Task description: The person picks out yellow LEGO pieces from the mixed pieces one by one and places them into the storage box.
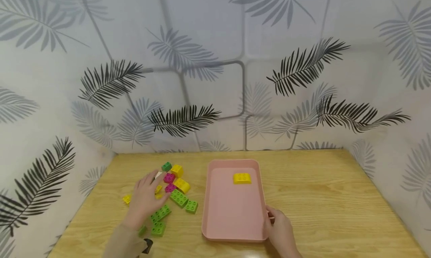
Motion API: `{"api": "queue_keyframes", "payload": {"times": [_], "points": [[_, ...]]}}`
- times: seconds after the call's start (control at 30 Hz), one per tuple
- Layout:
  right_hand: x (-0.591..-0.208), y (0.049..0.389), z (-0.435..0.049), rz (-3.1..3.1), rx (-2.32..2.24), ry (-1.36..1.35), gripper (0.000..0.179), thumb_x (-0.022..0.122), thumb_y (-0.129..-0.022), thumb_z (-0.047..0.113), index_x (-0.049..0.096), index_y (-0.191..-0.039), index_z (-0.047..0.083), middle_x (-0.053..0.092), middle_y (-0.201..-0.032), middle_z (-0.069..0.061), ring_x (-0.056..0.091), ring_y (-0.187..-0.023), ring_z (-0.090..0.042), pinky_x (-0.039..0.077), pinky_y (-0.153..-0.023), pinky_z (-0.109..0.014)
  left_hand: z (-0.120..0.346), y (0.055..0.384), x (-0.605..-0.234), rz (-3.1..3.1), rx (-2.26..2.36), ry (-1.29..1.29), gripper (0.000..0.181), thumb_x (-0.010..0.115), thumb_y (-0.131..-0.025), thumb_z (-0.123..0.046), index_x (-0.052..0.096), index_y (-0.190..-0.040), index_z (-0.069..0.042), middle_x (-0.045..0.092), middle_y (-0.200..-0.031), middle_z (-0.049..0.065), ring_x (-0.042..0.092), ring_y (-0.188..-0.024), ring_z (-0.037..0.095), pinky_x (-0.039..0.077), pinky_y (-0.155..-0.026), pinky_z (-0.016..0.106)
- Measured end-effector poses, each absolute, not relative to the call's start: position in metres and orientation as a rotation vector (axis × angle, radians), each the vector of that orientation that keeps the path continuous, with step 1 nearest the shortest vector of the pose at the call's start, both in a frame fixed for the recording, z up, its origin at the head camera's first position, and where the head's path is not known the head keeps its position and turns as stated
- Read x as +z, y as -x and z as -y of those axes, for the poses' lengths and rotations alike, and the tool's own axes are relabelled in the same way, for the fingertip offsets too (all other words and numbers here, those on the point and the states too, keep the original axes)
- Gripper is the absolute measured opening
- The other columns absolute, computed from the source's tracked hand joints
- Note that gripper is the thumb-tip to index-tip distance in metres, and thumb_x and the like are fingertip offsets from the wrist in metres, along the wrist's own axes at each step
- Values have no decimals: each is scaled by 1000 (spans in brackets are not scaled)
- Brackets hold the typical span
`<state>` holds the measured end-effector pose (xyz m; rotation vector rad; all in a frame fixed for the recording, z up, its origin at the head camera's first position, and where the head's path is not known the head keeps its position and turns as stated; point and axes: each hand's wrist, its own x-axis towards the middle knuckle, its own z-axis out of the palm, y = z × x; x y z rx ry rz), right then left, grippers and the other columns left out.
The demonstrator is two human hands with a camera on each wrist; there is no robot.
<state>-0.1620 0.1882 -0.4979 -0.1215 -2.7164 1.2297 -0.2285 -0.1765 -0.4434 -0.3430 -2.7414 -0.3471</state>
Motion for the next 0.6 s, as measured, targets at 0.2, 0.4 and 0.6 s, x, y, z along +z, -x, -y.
{"api": "queue_keyframes", "payload": {"times": [0.2, 0.4, 0.6], "points": [[-500, 161, -189, 2694, 1219, 119, 33, 54, -80, -5, 56, -111, -15, 64, -85, -21, 64, -72, -28, 54, -61, -33, 194, 220, -456, 2801, -417, 230, 58, 69, -77, -28, 50, -129, -10, 46, -130, 20, 42, -116, 40, 34, -93, 60], [-501, 161, -188, 2681, 1203, 103, 32, 55, -80, -5, 57, -110, -15, 64, -84, -22, 65, -71, -29, 54, -61, -33, 207, 214, -465, 2897, -430, 109, 52, 70, -74, -18, 56, -122, -2, 53, -117, 22, 51, -103, 40, 45, -81, 54], [-501, 163, -189, 2705, 1214, 119, 32, 54, -81, -5, 56, -111, -15, 63, -86, -23, 64, -73, -30, 54, -62, -35, 213, 214, -469, 2993, -476, -18, 47, 71, -72, -13, 60, -115, 0, 54, -113, 26, 53, -100, 43, 47, -79, 54]]}}
